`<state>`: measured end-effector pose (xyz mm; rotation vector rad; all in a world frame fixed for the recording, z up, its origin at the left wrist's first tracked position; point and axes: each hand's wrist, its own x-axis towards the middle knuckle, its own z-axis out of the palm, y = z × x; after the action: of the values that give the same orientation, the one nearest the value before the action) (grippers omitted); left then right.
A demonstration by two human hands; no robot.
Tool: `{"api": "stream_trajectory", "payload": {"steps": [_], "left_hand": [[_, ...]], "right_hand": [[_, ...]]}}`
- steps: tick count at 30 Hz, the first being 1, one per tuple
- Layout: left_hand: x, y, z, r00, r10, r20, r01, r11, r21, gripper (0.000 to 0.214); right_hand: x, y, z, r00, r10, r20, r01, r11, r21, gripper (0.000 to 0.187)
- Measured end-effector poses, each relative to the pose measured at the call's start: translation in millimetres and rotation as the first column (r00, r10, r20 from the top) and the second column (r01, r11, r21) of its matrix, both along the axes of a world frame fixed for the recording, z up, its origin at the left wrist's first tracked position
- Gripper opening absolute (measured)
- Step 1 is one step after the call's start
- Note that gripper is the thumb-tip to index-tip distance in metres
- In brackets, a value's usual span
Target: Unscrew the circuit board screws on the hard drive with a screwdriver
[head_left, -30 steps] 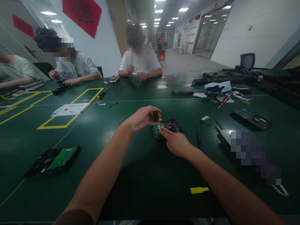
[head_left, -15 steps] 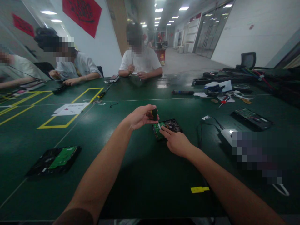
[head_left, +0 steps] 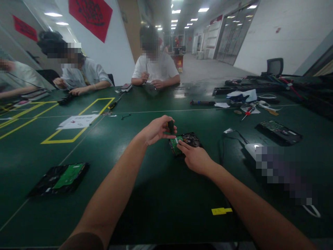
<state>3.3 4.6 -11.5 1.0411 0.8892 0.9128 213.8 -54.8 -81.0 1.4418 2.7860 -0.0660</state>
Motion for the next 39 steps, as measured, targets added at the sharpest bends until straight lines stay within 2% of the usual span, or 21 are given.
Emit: {"api": "stream_trajectory", "payload": {"steps": [4,11,17,24,39], "left_hand": [[0.3,-1.0,2.0,1.000,0.009,0.014,-0.009,1.000,0.000,0.025],[0.1,-0.9,2.5,1.000,0.005,0.017,-0.004,0.999,-0.034,0.030],[3.0,0.7,0.1,0.996,0.084,0.036,-0.082,0.996,-0.041,0.026],[4.5,0.7,-0.3,0.994,0.097,0.048,-0.096,0.995,-0.024,0.023],[2.1,0.3,1.3,0.999,0.033,0.010,-0.033,0.999,-0.008,0.028]], "right_hand": [[0.6,-0.2,-0.8,1.000,-0.012,-0.011,0.012,1.000,-0.014,0.066],[0.9,0.8,-2.4,1.000,0.001,-0.019,-0.001,1.000,-0.004,0.065],[0.4,0.5,-0.8,1.000,-0.009,-0.014,0.008,1.000,-0.013,0.066],[0.4,0.8,-0.8,1.000,-0.021,-0.015,0.021,0.999,-0.028,0.067],[0.4,0.4,-0.7,1.000,0.000,-0.005,0.000,1.000,0.006,0.065]]}}
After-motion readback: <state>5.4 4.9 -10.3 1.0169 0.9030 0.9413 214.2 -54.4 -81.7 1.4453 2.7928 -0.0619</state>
